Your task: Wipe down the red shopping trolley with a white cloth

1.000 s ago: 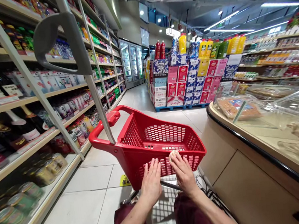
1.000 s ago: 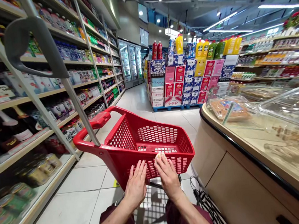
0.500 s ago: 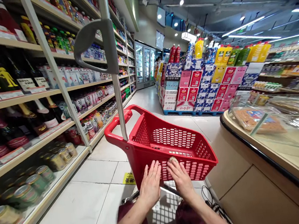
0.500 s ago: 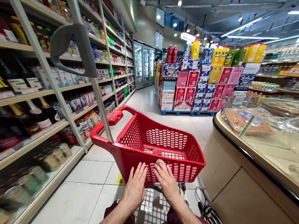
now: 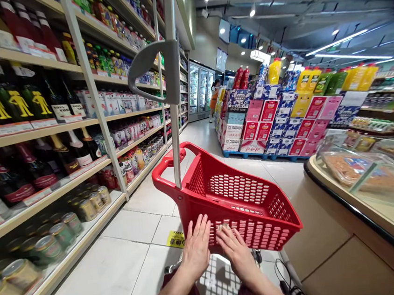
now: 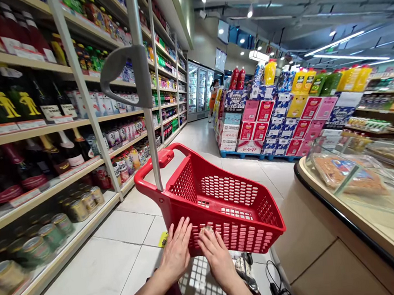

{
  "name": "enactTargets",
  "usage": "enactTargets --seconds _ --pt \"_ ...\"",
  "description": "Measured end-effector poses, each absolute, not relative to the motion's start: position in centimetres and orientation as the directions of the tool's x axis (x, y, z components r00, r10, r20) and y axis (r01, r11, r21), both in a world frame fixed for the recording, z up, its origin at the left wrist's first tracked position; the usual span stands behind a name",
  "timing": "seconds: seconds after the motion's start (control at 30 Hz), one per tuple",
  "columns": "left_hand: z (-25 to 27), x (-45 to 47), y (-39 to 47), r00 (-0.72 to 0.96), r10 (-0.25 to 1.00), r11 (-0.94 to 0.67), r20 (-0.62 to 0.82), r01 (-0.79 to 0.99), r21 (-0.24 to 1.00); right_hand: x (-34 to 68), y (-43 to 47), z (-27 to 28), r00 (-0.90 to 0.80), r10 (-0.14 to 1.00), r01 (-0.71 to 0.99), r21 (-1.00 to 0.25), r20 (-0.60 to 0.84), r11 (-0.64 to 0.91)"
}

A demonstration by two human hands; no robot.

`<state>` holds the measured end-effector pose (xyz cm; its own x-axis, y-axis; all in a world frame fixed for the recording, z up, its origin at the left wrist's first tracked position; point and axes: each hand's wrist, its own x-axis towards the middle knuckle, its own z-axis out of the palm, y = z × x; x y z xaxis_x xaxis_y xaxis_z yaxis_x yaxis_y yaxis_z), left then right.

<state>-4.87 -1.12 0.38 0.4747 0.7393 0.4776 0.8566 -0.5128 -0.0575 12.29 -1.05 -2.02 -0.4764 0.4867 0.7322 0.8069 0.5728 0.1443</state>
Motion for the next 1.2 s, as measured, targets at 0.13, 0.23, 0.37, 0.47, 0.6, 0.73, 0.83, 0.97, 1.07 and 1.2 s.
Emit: enactTargets --seconds 0.13,0.23,0.37,0.47,0.6,0.73,0.83,0.97,1.07,1.2 --pt "1.2 -5.9 -0.9 0.437 0.738 -0.473 0.515 0.878 -0.067 10.6 0.0 -0.1 -0.382 0.456 0.843 0.100 0.804 0.529" --pt "1.4 -6.8 -1.1 0.412 0.731 -0.442 0.544 0.893 -0.084 10.0 0.4 -0.9 -0.423 0.417 0.824 0.149 0.804 0.547" --pt "1.2 -8.5 -1.3 0.357 0.738 -0.381 0.572 0.921 -0.083 8.6 0.3 -1.6 -0.501 0.358 0.757 0.199 0.788 0.622" --pt "1.3 -9.5 -1.3 0.290 0.753 -0.331 0.590 0.943 -0.042 7.1 0.9 0.3 -0.447 0.414 0.789 0.131 0.793 0.601" --pt "1.3 -10.7 -1.6 0.246 0.787 -0.289 0.565 0.957 -0.015 6.2 1.5 0.3 -0.476 0.424 0.776 0.141 0.770 0.615" --pt "1.2 -11.8 -1.9 0.222 0.809 -0.244 0.544 0.969 -0.032 5.1 1.0 -0.1 -0.560 0.389 0.718 0.194 0.732 0.668" --pt "1.4 -12.0 -1.6 0.211 0.800 -0.236 0.561 0.971 -0.028 3.2 1.5 2.1 -0.482 0.426 0.762 0.128 0.766 0.634" --pt "1.9 -12.4 -1.3 0.214 0.773 -0.252 0.598 0.968 -0.021 2.0 2.4 3.1 -0.514 0.368 0.729 0.168 0.775 0.664" --pt "2.5 -12.7 -1.0 0.197 0.753 -0.247 0.628 0.969 -0.008 2.1 1.9 2.8 -0.551 0.337 0.689 0.188 0.763 0.700" --pt "5.2 -11.6 0.0 0.204 0.706 -0.297 0.678 0.954 0.023 1.4 2.0 5.7 -0.257 0.487 0.832 -0.066 0.835 0.551"
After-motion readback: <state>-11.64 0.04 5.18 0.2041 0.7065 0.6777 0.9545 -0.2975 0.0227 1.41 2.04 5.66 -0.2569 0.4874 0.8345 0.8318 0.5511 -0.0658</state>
